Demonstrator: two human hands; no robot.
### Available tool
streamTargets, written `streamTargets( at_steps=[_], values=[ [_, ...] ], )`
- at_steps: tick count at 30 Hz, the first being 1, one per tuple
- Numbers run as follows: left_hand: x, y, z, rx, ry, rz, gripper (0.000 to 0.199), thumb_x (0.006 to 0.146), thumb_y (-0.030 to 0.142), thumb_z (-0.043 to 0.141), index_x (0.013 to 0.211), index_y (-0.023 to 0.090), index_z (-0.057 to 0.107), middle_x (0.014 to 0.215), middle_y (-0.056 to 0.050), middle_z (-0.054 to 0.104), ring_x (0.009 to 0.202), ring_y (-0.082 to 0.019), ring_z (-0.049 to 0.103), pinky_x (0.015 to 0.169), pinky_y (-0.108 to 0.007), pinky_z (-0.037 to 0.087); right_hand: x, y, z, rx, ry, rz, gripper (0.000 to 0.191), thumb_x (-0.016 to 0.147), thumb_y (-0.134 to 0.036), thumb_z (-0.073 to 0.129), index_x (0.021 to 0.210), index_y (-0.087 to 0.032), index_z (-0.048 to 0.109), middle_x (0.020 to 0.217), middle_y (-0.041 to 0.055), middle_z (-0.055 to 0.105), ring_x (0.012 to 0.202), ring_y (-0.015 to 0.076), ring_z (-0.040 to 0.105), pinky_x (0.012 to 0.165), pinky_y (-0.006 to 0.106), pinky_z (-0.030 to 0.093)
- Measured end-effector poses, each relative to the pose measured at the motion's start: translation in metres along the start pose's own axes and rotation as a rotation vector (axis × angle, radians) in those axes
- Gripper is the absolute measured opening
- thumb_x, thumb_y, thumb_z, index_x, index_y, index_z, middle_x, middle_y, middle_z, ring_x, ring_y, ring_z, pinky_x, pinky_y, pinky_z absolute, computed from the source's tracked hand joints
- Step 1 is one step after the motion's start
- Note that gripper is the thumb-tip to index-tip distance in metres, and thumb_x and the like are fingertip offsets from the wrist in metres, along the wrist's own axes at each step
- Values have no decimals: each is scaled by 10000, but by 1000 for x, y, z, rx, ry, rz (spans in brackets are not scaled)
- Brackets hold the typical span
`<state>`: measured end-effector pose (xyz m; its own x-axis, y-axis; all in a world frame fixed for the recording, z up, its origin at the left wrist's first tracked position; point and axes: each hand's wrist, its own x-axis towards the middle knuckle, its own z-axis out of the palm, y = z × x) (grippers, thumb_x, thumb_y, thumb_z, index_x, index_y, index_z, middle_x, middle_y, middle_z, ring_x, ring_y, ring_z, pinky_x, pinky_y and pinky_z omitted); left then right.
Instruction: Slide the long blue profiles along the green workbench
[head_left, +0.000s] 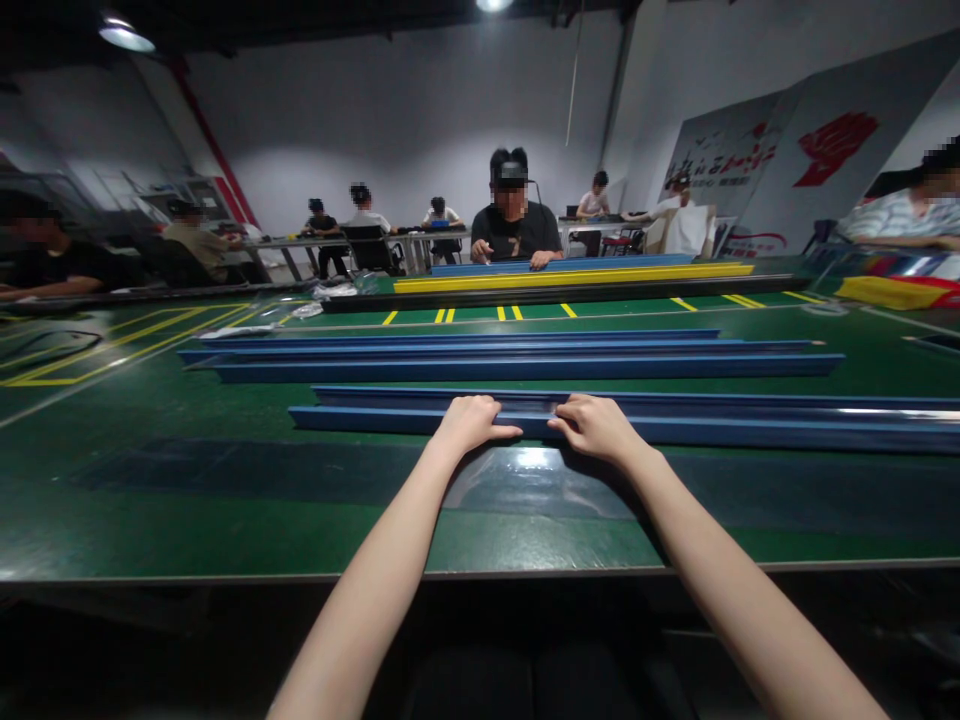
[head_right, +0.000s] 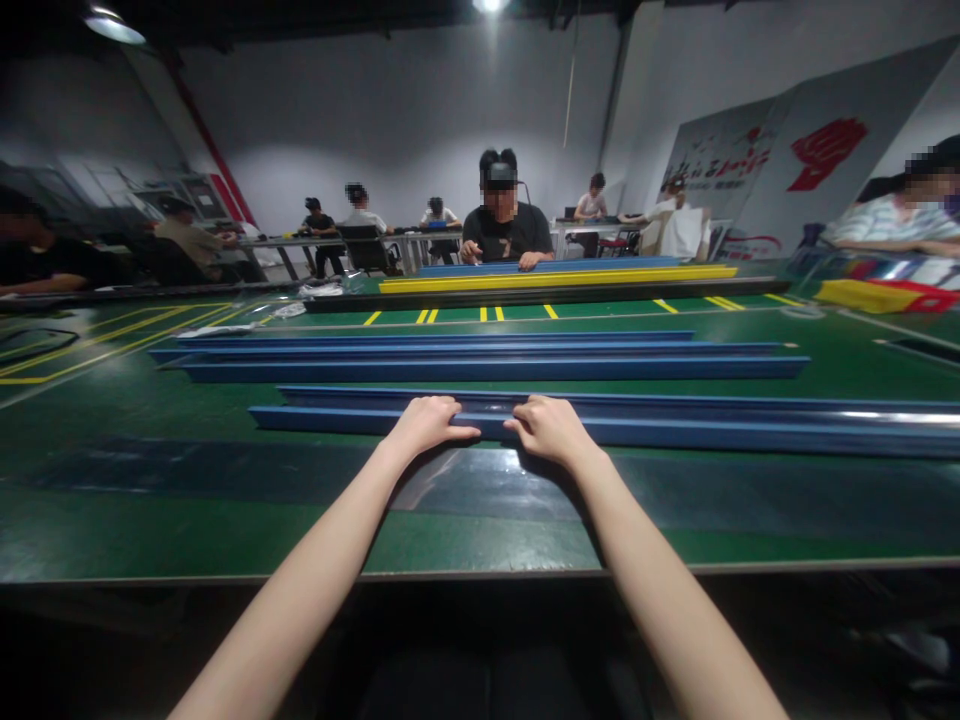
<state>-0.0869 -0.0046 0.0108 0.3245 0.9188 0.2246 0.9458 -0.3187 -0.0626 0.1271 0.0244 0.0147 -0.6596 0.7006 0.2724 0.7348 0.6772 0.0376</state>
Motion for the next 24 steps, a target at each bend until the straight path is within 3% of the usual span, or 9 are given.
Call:
streamTargets(
  at_steps=[17, 24],
  values=[
    [-1, 12, 4, 14, -8, 10, 510, 769, 619, 455, 807, 151, 655, 840, -86, 648, 807, -212, 622, 615, -247, 416, -3, -1, -7, -45, -7, -16, 412, 837, -393, 368, 650, -161, 652, 711, 91, 661, 677, 162, 580, 588, 258, 298],
    [1, 17, 6, -28, -6, -31, 574, 771, 652, 403, 804, 141, 662, 834, -101, 634, 822, -230, 618, 628, -275, 422, -1, -6, -5, -3, -1, -42, 412, 847, -432, 357, 710, -174, 649, 752, 80, 668, 737, 172, 590, 606, 259, 302]
  ],
)
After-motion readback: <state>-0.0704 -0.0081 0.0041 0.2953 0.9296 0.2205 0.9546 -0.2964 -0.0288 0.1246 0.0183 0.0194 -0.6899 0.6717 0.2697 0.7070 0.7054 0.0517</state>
